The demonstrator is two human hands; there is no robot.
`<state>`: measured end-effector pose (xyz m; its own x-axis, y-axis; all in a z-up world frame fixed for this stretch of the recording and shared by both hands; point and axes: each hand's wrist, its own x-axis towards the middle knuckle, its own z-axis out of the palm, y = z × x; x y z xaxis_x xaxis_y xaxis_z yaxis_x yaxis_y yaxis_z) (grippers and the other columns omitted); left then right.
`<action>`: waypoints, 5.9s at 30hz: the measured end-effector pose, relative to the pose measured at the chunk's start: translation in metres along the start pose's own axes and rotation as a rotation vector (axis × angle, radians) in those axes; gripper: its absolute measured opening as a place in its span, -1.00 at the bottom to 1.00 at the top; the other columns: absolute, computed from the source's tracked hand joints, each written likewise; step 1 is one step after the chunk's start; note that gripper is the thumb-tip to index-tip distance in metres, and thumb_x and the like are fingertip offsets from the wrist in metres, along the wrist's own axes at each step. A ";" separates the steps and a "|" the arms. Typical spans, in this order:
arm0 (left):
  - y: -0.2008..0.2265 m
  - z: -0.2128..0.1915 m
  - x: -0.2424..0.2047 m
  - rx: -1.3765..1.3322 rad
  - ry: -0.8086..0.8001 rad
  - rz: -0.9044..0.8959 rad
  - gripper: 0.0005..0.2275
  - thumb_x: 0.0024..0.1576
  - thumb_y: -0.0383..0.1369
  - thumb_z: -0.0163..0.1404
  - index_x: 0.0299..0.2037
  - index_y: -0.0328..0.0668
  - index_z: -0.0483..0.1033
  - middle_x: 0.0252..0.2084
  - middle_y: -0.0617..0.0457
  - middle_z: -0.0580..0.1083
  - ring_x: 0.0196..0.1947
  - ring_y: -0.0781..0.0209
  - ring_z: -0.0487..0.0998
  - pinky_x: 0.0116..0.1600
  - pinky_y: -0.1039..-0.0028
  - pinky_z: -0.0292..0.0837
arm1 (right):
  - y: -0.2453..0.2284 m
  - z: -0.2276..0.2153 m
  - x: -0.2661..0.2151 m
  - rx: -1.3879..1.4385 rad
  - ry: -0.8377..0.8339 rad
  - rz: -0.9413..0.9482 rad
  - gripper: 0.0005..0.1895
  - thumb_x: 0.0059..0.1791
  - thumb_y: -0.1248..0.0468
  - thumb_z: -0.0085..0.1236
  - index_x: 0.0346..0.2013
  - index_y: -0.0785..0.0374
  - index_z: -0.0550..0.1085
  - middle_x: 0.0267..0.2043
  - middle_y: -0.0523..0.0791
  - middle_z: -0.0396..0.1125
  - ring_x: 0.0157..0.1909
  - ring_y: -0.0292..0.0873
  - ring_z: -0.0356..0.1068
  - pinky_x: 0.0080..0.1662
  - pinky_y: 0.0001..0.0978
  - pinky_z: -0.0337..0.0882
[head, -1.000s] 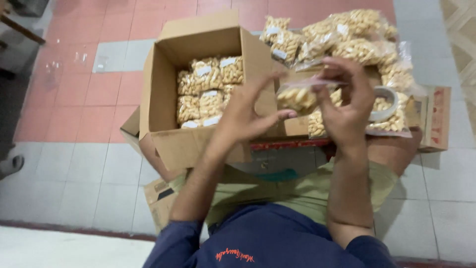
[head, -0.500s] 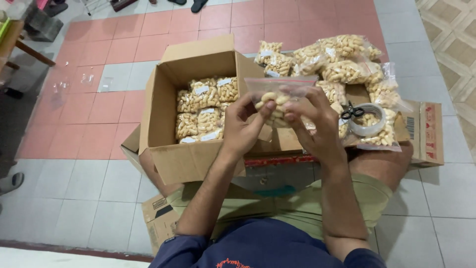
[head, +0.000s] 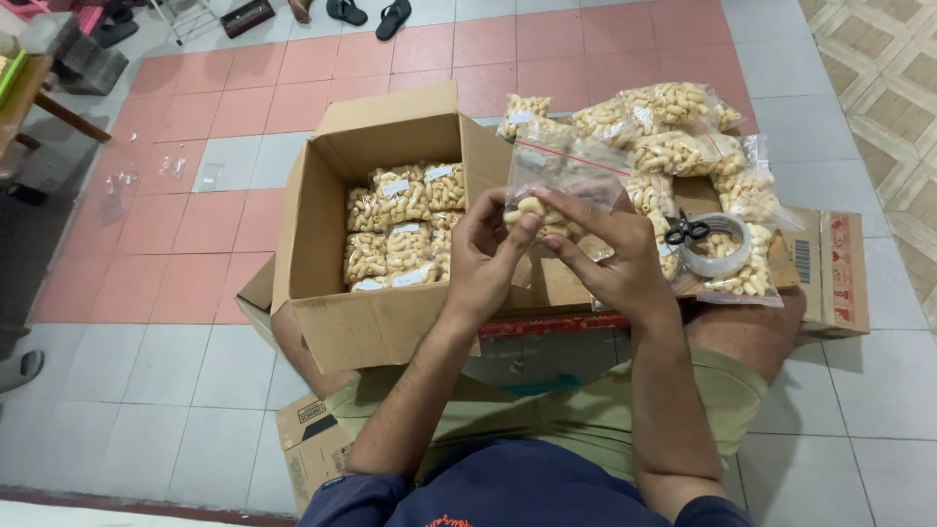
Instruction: Packing small plastic bags of cashews into a cardboard box.
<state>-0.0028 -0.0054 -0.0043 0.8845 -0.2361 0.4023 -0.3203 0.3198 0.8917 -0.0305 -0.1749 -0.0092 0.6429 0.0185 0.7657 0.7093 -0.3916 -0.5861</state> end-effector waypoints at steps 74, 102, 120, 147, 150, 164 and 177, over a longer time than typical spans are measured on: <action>0.007 -0.054 0.020 0.776 -0.458 0.776 -0.40 0.17 -0.05 0.39 0.36 0.01 0.48 0.40 0.00 0.42 0.43 0.03 0.42 0.58 0.04 0.27 | 0.016 -0.014 -0.006 0.168 -0.160 -0.260 -0.49 -0.01 0.41 0.46 0.20 0.36 0.47 0.26 0.23 0.37 0.29 0.31 0.45 0.27 0.18 0.49; 0.023 -0.089 0.007 0.932 0.005 0.529 -0.55 0.17 -0.39 0.31 0.28 -0.07 0.49 -0.15 -0.04 0.57 -0.16 -0.07 0.67 0.07 0.12 0.62 | 0.010 0.025 0.007 -0.073 0.010 -0.109 -0.04 -0.03 0.11 0.56 0.48 0.43 0.21 0.28 0.21 0.35 0.07 0.23 0.48 0.12 0.13 0.46; -0.009 -0.271 0.099 1.896 -0.103 -0.178 -0.75 0.17 -0.61 -0.13 0.05 -0.24 0.33 -0.52 0.10 0.48 -0.40 -0.09 0.47 0.04 0.12 0.20 | 0.000 0.002 0.012 -0.105 -0.116 0.057 -0.30 0.17 0.54 0.34 0.53 0.40 0.19 0.41 0.24 0.17 0.25 0.20 0.37 0.30 0.03 0.50; -0.098 -0.298 0.134 1.922 -0.575 -0.119 -0.82 0.10 -0.63 0.09 -0.17 -0.15 0.55 -0.27 -0.03 0.55 -0.34 -0.13 0.63 -0.34 0.02 0.62 | 0.003 0.001 0.012 -0.110 -0.156 0.130 -0.41 0.15 0.42 0.28 0.46 0.31 0.30 0.44 0.12 0.17 0.22 0.05 0.39 0.28 -0.03 0.44; -0.085 -0.288 0.134 1.877 -0.556 -0.228 -0.83 0.04 -0.49 0.09 -0.16 -0.17 0.57 -0.23 -0.07 0.55 -0.27 -0.14 0.62 -0.22 0.03 0.65 | 0.004 0.001 0.012 -0.127 -0.157 0.145 -0.39 0.14 0.42 0.29 0.46 0.29 0.30 0.43 0.12 0.18 0.22 0.05 0.38 0.29 -0.02 0.44; -0.084 -0.289 0.133 1.833 -0.544 -0.219 -0.80 -0.02 -0.38 0.20 -0.18 -0.08 0.60 -0.24 0.02 0.60 -0.27 -0.09 0.62 -0.31 0.07 0.62 | 0.001 -0.007 0.015 -0.126 -0.155 0.138 -0.47 0.14 0.43 0.26 0.41 0.35 0.34 0.40 0.13 0.20 0.22 0.06 0.37 0.30 -0.05 0.46; -0.082 -0.287 0.136 1.790 -0.553 -0.337 -0.65 0.01 -0.30 0.22 0.02 -0.06 0.52 -0.06 -0.01 0.58 -0.08 -0.09 0.57 -0.15 0.06 0.57 | 0.003 -0.009 0.014 -0.119 -0.149 0.135 -0.49 0.16 0.43 0.24 0.40 0.33 0.35 0.42 0.13 0.19 0.22 0.07 0.37 0.28 -0.05 0.47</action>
<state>0.2410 0.1995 -0.0819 0.9002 -0.4183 -0.1207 -0.4282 -0.9009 -0.0712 -0.0217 -0.1842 0.0023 0.7713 0.0906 0.6300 0.5806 -0.5056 -0.6382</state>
